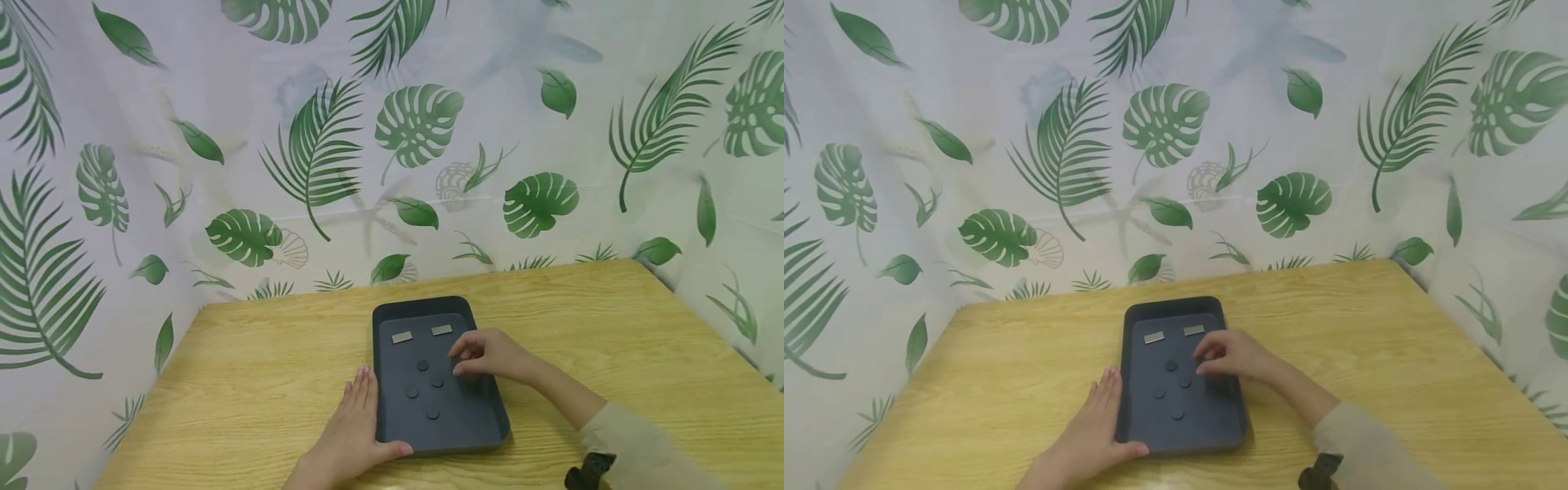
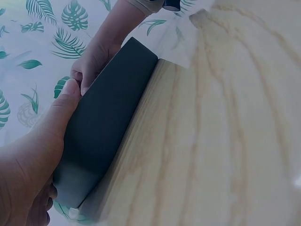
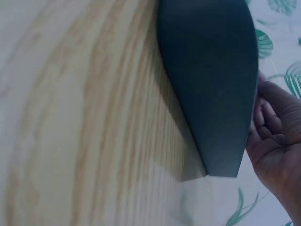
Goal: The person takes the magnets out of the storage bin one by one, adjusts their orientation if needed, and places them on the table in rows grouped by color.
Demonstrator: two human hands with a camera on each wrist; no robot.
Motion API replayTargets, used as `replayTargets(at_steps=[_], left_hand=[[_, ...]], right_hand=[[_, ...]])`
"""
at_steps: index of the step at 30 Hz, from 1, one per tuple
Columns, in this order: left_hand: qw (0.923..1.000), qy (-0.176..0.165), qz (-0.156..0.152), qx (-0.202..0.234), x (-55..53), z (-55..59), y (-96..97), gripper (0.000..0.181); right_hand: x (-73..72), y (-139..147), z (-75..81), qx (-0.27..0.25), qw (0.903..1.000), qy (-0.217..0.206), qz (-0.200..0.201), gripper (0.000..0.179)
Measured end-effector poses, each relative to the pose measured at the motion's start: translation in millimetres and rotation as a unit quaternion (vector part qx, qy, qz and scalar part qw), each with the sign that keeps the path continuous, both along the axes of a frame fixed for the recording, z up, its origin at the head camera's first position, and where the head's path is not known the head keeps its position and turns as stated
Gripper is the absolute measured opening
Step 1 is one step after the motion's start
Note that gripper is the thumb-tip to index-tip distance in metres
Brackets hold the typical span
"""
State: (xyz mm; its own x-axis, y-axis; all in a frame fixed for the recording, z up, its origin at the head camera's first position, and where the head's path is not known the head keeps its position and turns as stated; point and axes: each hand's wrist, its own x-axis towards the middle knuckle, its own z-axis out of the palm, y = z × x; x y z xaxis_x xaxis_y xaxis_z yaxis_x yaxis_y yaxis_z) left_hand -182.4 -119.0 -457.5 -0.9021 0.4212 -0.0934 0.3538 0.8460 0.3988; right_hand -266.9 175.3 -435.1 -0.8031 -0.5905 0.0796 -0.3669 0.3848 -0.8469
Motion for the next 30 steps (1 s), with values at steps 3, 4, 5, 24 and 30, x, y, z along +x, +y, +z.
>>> replayTargets(at_steps=[3, 4, 5, 24, 30], left_hand=[[1.0000, 0.000, -0.001, 0.003, 0.0, 0.8, 0.7, 0.121], [1.0000, 0.002, -0.002, 0.002, 0.1, 0.9, 0.8, 0.121], [1.0000, 0.002, -0.003, 0.000, 0.0, 1.2, 0.8, 0.120], [0.9999, 0.009, -0.013, -0.003, 0.4, 2.4, 0.2, 0.119], [0.9999, 0.012, -0.013, -0.002, 0.0, 1.8, -0.1, 0.119]], right_hand=[[-3.3, 7.1, -3.4, -0.076, 0.9953, -0.053, -0.028, 0.035], [-4.4, 9.3, -4.2, -0.092, 0.9928, -0.067, -0.036, 0.037], [-5.2, 11.8, -4.4, -0.102, 0.9908, -0.077, -0.044, 0.038], [-14.8, 49.3, -2.0, -0.089, 0.9793, -0.058, -0.172, 0.041], [-17.4, 57.8, 0.9, -0.120, 0.9721, -0.058, -0.193, 0.041]])
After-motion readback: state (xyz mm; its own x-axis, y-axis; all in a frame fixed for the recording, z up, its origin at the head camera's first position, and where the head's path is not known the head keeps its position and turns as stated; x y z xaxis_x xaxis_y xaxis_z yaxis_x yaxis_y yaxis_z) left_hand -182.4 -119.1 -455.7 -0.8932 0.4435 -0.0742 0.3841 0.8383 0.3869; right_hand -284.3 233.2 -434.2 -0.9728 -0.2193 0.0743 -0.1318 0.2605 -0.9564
